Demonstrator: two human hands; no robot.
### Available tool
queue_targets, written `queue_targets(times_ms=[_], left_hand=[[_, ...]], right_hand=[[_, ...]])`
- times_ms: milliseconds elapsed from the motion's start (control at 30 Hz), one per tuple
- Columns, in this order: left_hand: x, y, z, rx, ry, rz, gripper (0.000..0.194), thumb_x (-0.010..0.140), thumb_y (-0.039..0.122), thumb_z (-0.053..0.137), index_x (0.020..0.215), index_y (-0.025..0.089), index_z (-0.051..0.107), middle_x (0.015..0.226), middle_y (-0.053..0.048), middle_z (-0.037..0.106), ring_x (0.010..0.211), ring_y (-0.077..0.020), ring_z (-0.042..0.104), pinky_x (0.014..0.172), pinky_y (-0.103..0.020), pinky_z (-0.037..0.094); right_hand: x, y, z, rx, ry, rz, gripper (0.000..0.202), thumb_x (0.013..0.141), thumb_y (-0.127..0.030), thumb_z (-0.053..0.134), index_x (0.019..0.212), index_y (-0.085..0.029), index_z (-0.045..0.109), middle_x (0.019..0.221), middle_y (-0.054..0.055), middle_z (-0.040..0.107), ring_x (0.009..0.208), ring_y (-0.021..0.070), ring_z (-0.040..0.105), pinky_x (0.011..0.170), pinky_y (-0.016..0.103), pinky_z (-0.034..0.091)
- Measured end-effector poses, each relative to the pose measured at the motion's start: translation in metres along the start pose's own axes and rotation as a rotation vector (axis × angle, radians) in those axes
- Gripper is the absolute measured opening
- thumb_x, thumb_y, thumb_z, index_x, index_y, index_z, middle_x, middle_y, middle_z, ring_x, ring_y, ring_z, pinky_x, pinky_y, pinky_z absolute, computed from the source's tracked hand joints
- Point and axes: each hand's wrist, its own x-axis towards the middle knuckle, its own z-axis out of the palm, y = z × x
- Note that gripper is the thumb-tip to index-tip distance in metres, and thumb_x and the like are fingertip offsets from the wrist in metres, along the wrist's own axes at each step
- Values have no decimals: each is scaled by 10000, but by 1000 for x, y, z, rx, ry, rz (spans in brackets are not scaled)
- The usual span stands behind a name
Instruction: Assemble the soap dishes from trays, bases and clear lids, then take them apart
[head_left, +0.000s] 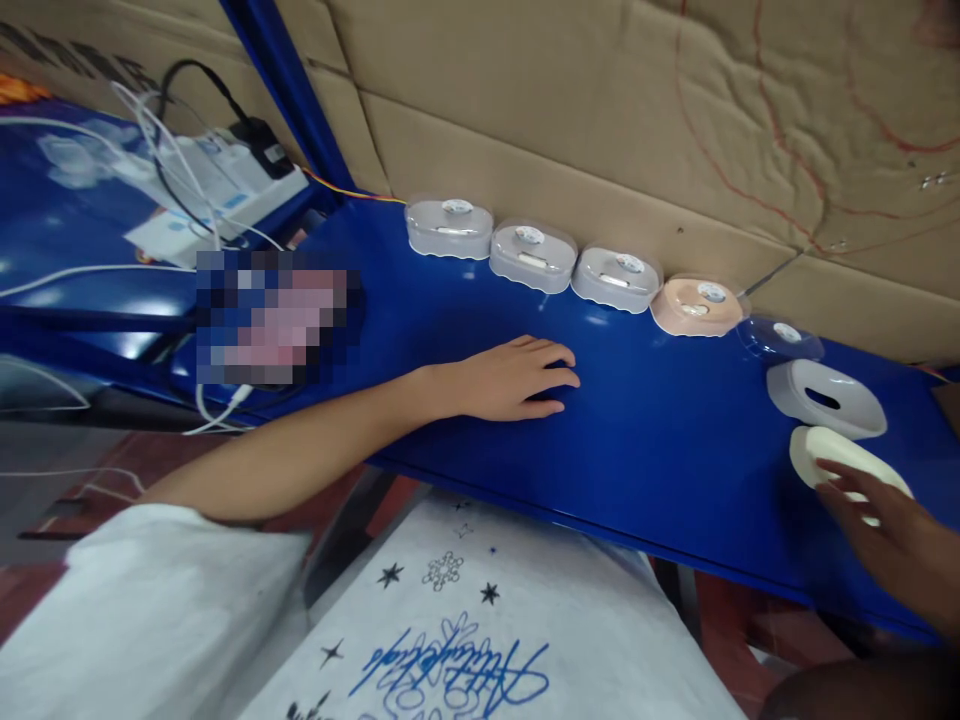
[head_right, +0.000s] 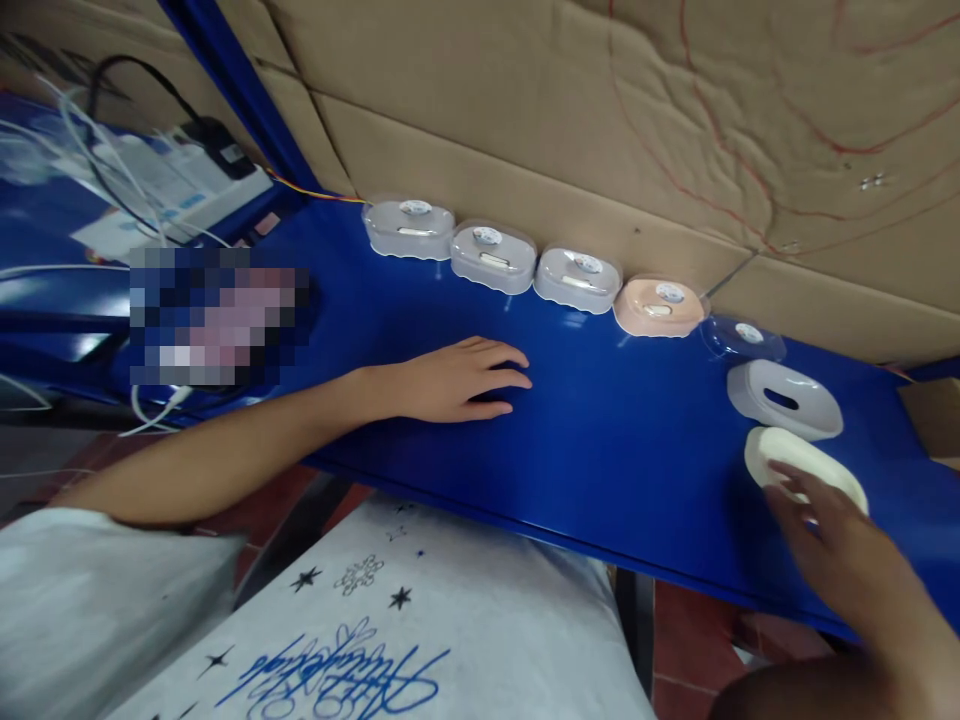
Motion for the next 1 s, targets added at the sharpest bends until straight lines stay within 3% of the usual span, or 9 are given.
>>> queue_targets(times_ms=[100,167,333,467,567,733,833,900,1000], left_hand=[[-1,0,0,-8,13,-4,345,1137,375,574,1421,220,695,1514,-168,643,1396,-335,628,1172,-492,468],[-1,0,0,4,2,-9,345,1142,372,562,1424,219,689,1517,-167,642,1398,-333,623,1178,-489,463],[-1,4,-1,-39,-3,-7,489,1153,413,568,1604,223,552,1583,-180,606,1462,-342,589,1215,-510,444],[-1,11,-3,-149,41,-37,774,1072,561,709,1719,249,420,1717,-205,473,1541,-400,528,1277,-579,407],[-2,15,-3,-186,35,-10,874,1013,612,779,1732,283,409,1785,-209,383,1600,-428,461,1293,-627,389],[-2,12,3,-108,-14,30,831,972,635,825,1654,263,528,1727,-203,487,1643,-443,382,1303,-638,364],[-2,7,4,-79,14,21,631,1038,559,776,1550,227,613,1649,-197,574,1595,-402,453,1279,-592,401],[-1,6,4,-68,38,31,513,1060,511,760,1459,202,665,1602,-201,609,1557,-385,497,1257,-566,423],[-1,6,3,-53,46,40,455,1055,509,767,1365,184,695,1565,-204,629,1532,-383,518,1229,-539,441]], right_hand=[[-7,-45,3,124,-40,-47,622,940,-678,559,1502,-874,378,1390,69,741,1299,503,720,976,744,614],[-2,-74,-2,156,-80,-129,653,947,-646,574,1538,-844,377,1463,36,711,1388,492,671,1063,744,605],[26,-144,0,99,-198,-353,698,1061,-522,531,1713,-625,304,1610,56,640,1397,444,698,1093,714,636],[38,-202,17,-18,-115,-585,665,1121,-368,506,1764,-312,345,1648,201,603,1422,449,675,1076,684,619],[39,-231,26,-31,-87,-731,680,1124,-258,477,1782,-256,306,1675,222,578,1394,426,688,1025,634,620],[55,-245,30,-1,-78,-870,672,1089,-138,462,1751,-228,391,1609,198,652,1269,375,739,996,567,588],[71,-239,25,81,-60,-947,591,1102,-112,435,1663,-272,529,1515,118,743,1163,295,776,976,484,572],[80,-230,15,128,-12,-899,495,1123,-159,442,1554,-303,638,1406,68,808,1106,264,789,976,456,556],[95,-198,-12,92,95,-660,372,1126,-333,509,1423,-294,729,1340,80,831,1155,313,789,1042,504,542]])
